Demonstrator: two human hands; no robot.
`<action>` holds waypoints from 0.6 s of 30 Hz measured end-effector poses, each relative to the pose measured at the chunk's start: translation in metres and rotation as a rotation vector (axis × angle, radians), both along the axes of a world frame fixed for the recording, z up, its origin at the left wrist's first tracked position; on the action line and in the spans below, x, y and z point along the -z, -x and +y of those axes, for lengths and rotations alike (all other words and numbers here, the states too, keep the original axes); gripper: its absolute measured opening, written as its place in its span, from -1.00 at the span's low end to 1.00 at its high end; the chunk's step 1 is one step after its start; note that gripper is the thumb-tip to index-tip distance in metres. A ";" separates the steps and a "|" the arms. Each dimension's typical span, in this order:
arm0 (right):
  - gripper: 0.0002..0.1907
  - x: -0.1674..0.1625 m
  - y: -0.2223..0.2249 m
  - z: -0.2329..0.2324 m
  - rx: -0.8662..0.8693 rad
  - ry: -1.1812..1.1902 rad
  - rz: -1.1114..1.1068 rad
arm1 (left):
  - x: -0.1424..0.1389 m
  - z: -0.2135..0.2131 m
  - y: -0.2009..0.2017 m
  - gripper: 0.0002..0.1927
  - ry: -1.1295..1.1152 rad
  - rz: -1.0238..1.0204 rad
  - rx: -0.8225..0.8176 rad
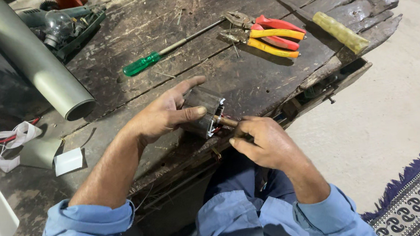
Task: The person winds copper wire around a cylindrical motor armature by hand, repeatedly rotating the armature and feeding the wire into slots. The person occasionally pauses to inspect the winding and adjust the wire placement.
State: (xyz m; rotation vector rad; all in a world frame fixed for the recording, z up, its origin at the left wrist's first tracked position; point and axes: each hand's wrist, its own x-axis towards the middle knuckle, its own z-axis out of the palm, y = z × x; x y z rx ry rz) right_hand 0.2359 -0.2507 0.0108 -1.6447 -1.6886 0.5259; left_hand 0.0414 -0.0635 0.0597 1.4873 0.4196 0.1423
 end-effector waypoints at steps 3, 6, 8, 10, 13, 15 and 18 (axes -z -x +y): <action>-0.78 -0.002 0.010 -0.001 0.087 0.026 0.035 | -0.002 0.001 0.001 -0.01 0.035 0.024 -0.011; -0.79 0.001 0.018 -0.007 0.120 -0.141 -0.009 | 0.000 0.002 0.003 -0.05 -0.029 0.057 -0.063; -0.85 0.006 0.024 -0.013 0.117 -0.286 -0.026 | 0.002 0.003 0.007 -0.07 -0.026 0.102 -0.134; -0.88 0.013 0.028 -0.016 0.127 -0.414 -0.077 | 0.006 0.005 0.010 -0.08 0.007 0.074 -0.158; -0.86 0.024 0.035 -0.019 0.181 -0.520 -0.179 | 0.011 0.007 0.012 -0.12 0.057 0.020 -0.168; -0.85 0.030 0.038 -0.018 0.220 -0.537 -0.209 | 0.013 0.007 0.014 -0.15 0.081 0.000 -0.191; -0.79 0.035 0.050 -0.020 0.292 -0.547 -0.337 | 0.017 0.004 0.018 -0.19 0.110 -0.018 -0.255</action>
